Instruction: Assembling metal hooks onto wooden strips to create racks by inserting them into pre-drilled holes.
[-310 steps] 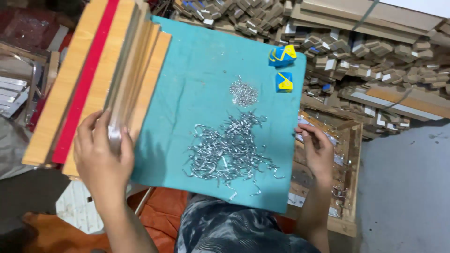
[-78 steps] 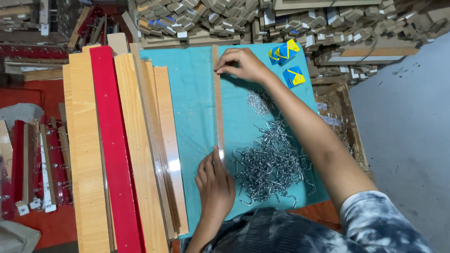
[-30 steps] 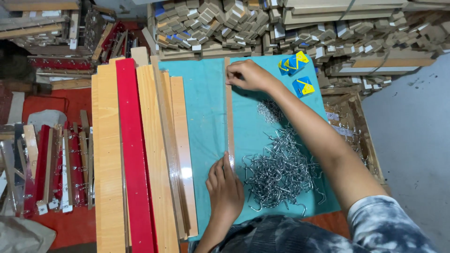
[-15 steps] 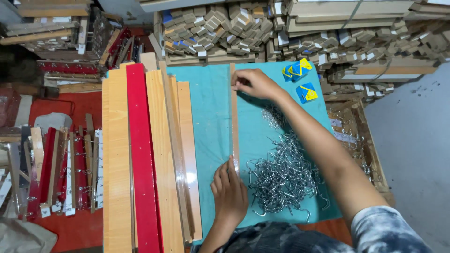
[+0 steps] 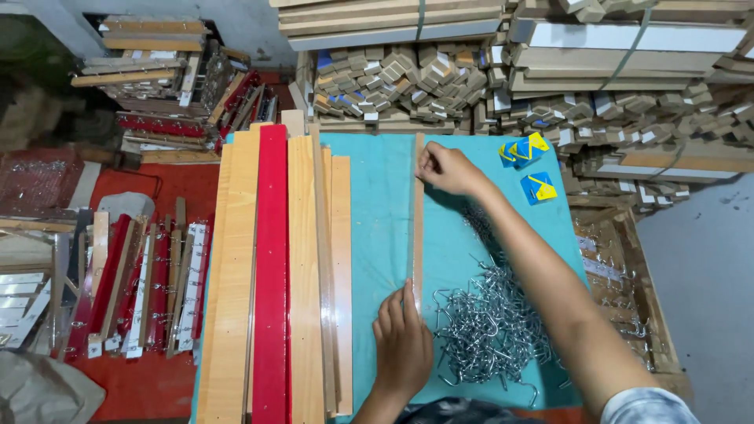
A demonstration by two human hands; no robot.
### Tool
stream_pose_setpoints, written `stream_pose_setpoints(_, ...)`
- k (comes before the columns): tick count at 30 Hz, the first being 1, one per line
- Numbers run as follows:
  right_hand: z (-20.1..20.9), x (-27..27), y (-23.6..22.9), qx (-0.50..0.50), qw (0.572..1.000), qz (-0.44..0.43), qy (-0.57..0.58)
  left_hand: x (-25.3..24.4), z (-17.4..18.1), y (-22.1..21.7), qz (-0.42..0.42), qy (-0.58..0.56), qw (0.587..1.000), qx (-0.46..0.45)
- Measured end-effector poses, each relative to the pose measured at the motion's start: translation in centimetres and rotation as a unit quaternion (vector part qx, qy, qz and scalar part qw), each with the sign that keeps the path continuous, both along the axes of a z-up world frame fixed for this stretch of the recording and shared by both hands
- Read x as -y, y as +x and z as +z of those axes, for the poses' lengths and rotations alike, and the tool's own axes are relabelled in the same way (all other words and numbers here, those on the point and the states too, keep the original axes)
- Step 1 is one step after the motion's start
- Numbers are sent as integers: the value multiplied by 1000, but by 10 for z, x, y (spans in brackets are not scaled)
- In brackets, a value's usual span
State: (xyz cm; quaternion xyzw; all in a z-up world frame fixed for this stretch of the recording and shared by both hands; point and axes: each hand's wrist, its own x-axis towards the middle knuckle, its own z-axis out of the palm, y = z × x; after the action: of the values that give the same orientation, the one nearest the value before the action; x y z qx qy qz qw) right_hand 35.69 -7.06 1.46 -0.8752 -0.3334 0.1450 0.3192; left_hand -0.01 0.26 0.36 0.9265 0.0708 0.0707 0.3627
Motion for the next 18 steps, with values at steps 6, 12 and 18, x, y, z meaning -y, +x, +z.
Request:
stream_pose_setpoints(6,33,7,8,158,970,183,-15,1,-5,-1,10,45,998,46)
stream_pose_setpoints(12,-10,-9,-15,290,953,32,-80,2,-8,0,18,56,997,53)
stream_pose_setpoints(18,31,-17,-15,58,968,49,-240,0,0,-1,8,7,1000,18)
